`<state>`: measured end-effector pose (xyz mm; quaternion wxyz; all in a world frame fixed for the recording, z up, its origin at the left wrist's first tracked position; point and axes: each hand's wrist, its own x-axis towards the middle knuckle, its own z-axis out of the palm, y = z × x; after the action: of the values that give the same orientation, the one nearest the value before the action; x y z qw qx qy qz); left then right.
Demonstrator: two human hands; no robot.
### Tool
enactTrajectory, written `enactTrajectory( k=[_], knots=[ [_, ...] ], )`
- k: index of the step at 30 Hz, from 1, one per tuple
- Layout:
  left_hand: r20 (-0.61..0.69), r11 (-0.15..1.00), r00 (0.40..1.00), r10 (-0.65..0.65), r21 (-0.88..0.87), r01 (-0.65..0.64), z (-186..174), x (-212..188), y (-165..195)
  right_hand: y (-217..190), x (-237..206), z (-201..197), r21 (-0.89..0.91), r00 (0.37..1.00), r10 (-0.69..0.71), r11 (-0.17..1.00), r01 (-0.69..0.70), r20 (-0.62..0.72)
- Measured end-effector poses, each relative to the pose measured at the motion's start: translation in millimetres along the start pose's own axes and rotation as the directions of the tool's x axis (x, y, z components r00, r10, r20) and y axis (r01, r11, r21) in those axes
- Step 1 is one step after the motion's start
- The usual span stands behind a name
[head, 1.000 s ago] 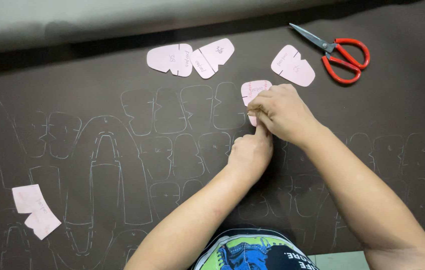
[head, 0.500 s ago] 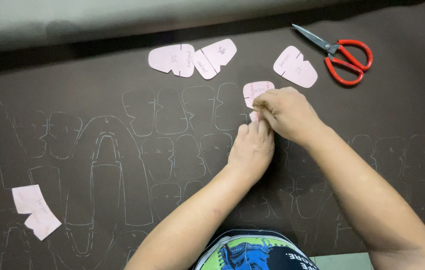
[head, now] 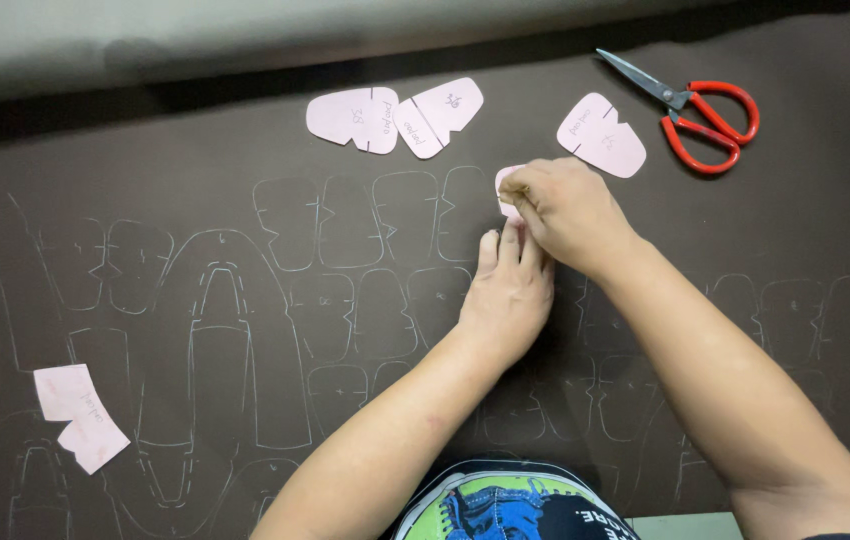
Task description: The person places pink paper pattern pieces on a large sheet of brown leather, aligns and smooths them flat, and traces around the pattern edges with a pen to mark cutting outlines. They then pick up a small bottle, apply liquid from it onto a pattern piece, and wipe with a tissue.
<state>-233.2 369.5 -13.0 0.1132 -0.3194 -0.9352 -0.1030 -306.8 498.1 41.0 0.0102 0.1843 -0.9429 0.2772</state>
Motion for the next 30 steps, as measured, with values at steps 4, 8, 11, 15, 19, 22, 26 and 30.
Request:
enactTrajectory(
  k=[4,8,11,15,19,22,26,30],
  knots=[
    [0.051,0.999,0.998,0.028,0.027,-0.029,-5,0,-2,2,2,-3,0.004,1.0,-0.004,1.0,0.004,-0.009],
    [0.069,0.999,0.997,0.023,0.046,-0.027,-8,3,-3,-1,5,-6,0.008,0.994,0.098,0.995,-0.099,0.05],
    [0.087,0.999,0.996,0.027,0.042,-0.031,-8,3,-3,-5,9,-2,0.052,0.995,0.089,0.994,-0.092,0.053],
    [0.038,1.0,0.999,0.007,-0.023,-0.006,-6,3,-6,-3,15,0,0.013,0.991,0.109,0.994,-0.11,0.08],
    [-0.006,0.986,1.0,-0.024,-0.162,0.023,-5,3,-11,6,22,2,0.049,0.997,0.072,0.996,-0.071,-0.005],
    [0.018,0.974,0.999,-0.03,-0.225,0.033,-8,4,-16,16,25,1,-0.016,0.999,0.038,0.999,-0.039,-0.038],
    [0.073,0.976,0.997,-0.015,-0.214,0.031,-13,7,-18,29,16,-9,-0.034,0.997,0.055,0.998,-0.056,-0.049],
    [0.13,0.982,0.991,-0.013,-0.185,0.037,-15,8,-18,38,0,-20,-0.107,0.992,0.119,0.987,-0.124,-0.052]
  ],
)
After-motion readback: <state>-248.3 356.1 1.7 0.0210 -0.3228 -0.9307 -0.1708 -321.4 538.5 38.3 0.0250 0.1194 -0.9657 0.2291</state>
